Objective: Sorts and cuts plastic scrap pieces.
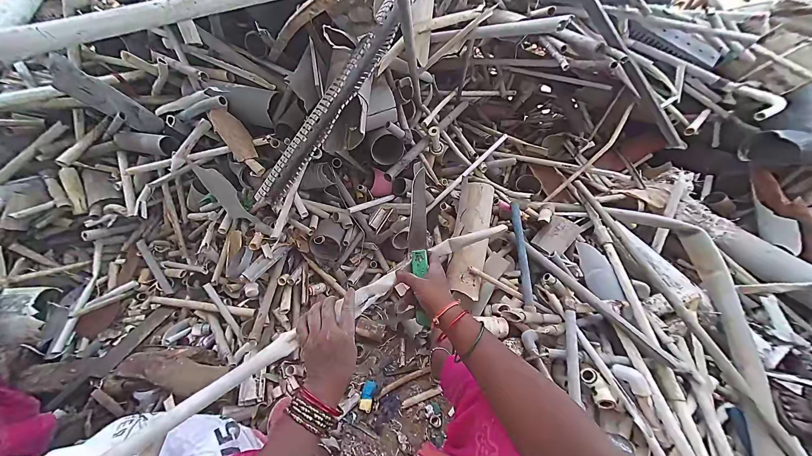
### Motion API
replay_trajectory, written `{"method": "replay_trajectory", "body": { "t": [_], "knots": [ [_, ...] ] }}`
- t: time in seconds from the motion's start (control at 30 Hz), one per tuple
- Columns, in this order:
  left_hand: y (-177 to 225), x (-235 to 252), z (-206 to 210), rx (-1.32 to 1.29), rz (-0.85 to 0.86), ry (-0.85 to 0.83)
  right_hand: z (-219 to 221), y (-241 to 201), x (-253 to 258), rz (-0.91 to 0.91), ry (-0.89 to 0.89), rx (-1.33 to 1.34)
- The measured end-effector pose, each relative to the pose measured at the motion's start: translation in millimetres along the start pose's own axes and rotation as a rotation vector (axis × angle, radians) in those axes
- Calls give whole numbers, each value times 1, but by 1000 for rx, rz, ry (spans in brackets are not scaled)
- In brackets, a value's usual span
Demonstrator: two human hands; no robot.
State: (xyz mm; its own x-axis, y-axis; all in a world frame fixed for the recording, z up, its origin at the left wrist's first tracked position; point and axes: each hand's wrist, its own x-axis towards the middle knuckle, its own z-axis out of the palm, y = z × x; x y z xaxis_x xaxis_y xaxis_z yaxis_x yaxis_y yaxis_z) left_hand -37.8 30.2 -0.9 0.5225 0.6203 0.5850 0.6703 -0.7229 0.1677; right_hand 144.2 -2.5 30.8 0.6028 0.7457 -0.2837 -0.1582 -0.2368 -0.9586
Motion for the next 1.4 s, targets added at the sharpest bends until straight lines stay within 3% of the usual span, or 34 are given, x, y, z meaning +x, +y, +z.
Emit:
{"method": "replay_trajectory", "body": {
  "t": [0.1,0.17,0.23,0.3,0.37,0.4,0.53,0.63,0.7,0.73,0.87,0.9,1.03,1.17,1.23,1.3,1.4],
  "knots": [
    [-6,4,-24,18,72,-83,-6,-5,8,-63,103,103],
    [-22,8,-57,75,-3,-207,-19,-12,18,-104,205,191],
    [-48,15,-90,95,-240,-577,-36,-15,27,-107,282,274],
    [-84,26,-94,58,-403,-1016,-46,-9,34,-114,332,299],
    [-106,24,-84,-188,-389,-1109,-50,-4,36,-135,344,62],
    [-103,25,-83,-239,-402,-1062,-53,-7,37,-123,332,-166],
    [-55,33,-85,-24,-473,-780,-40,-25,20,-24,158,-1058],
    [-41,32,-74,2,-459,-682,-12,-24,-11,-119,-196,-1267],
    [-37,34,-67,19,-473,-710,1,-17,-30,-273,-438,-1318],
    [-35,36,-65,23,-479,-741,1,-15,-30,-320,-472,-1329],
    [-23,36,-67,-14,-442,-774,-22,-22,7,-71,-83,-1239],
    [-20,36,-65,-21,-435,-776,-24,-22,6,-58,-77,-1233],
    [-18,42,-52,-58,-410,-732,-10,-12,-20,-317,-464,-1294],
    [-11,41,-47,-71,-418,-653,-17,-25,-8,-133,-140,-1214],
    [-10,39,-39,-13,-417,-649,-10,-25,-19,-168,-233,-1279],
    [-12,33,-29,27,-383,-519,-1,-21,-30,-254,-358,-1368],
    [-22,23,-15,70,-238,-138,-9,-29,-18,-86,-135,-1365]
  ]
}}
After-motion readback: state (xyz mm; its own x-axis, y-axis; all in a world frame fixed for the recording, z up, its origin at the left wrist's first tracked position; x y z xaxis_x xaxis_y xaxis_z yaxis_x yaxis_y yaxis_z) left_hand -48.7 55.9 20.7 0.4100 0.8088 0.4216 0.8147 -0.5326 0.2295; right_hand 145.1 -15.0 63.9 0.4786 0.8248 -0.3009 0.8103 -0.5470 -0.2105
